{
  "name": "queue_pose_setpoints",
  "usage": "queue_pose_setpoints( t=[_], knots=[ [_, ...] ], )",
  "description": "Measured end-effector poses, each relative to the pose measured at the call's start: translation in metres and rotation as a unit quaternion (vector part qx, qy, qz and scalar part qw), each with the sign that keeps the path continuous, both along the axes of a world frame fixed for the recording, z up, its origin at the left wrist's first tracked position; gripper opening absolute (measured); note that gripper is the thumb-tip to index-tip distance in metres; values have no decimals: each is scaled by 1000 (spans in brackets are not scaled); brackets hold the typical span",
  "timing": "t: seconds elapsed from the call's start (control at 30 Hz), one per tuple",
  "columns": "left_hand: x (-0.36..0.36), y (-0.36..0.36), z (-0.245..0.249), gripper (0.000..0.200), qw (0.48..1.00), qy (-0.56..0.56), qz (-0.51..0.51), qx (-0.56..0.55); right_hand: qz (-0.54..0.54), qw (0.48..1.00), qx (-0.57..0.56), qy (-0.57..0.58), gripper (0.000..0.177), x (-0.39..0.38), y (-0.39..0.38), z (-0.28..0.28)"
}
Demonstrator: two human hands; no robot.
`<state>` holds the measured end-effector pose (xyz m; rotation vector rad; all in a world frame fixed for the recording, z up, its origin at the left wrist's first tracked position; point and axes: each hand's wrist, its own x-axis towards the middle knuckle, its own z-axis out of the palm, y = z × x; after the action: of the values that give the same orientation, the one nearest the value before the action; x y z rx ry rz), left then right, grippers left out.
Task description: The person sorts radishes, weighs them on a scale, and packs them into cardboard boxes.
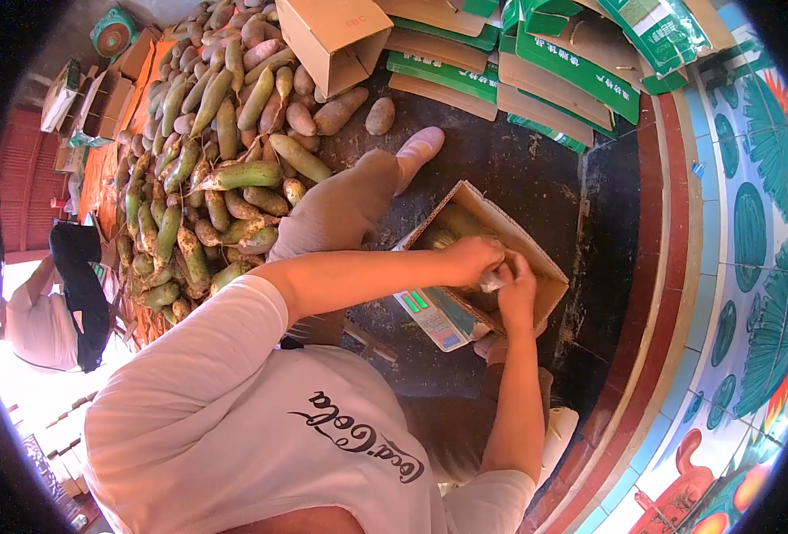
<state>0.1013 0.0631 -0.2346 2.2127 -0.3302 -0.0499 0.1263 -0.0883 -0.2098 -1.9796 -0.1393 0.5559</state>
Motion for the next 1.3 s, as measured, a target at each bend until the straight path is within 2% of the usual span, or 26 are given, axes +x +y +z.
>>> queue_pose_setpoints(
  t=[0.07,0.1,0.2,0.3,0.37,0.4,0.43,0.5,0.6,0.7,0.73,0.77,0.83,0.9,0.97,1.03,1.1,1.17,1.3],
  knots=[
    [-1,-2,-1,8,988,-140,-21,63,-25,994,82,66,18,-2,5,-9],
    [-2,-1,2,8,973,-208,-31,94,-22,992,89,87,19,-2,6,-9],
    [-1,0,12,11,953,-233,-26,192,8,988,93,127,19,2,5,-13],
    [-1,5,15,14,945,-263,7,195,61,992,47,96,19,7,-1,-21],
    [0,11,16,14,949,-230,-9,215,73,997,-7,39,18,9,3,-11],
    [-1,14,17,14,951,-212,-18,223,110,990,-92,-19,20,12,2,-11],
    [-2,17,24,16,956,-205,-6,211,119,979,-130,-104,22,13,1,-16],
    [-1,24,25,16,942,-164,-40,290,138,931,-207,-268,24,10,0,-29],
    [-2,28,32,21,902,37,-114,415,159,915,-296,-223,27,10,-1,-36],
    [-10,44,61,32,937,46,-73,338,136,923,-277,-230,26,9,-7,-26],
    [-14,52,72,40,957,25,-49,285,120,926,-284,-216,25,6,-7,-5],
    [-15,63,86,48,972,0,-22,232,103,929,-290,-205,23,7,-6,18],
    [-23,91,118,51,973,-126,40,190,76,926,-244,-277,21,17,-30,33],
    [-40,127,151,48,975,-173,116,77,13,940,-179,-290,19,3,-38,80],
    [-55,174,167,39,948,-227,209,71,-65,962,-122,-236,21,-9,-63,109],
    [-95,204,213,32,940,-177,290,9,-157,948,-142,-236,27,-31,-81,144],
    [-112,266,191,33,922,-182,340,35,-233,938,-108,-232,33,-53,-110,162],
    [-140,301,186,37,917,-184,355,8,-299,927,-72,-216,36,-83,-132,176],
    [-188,333,178,38,890,-159,427,35,-360,908,-48,-210,37,-140,-173,177]
  ],
)
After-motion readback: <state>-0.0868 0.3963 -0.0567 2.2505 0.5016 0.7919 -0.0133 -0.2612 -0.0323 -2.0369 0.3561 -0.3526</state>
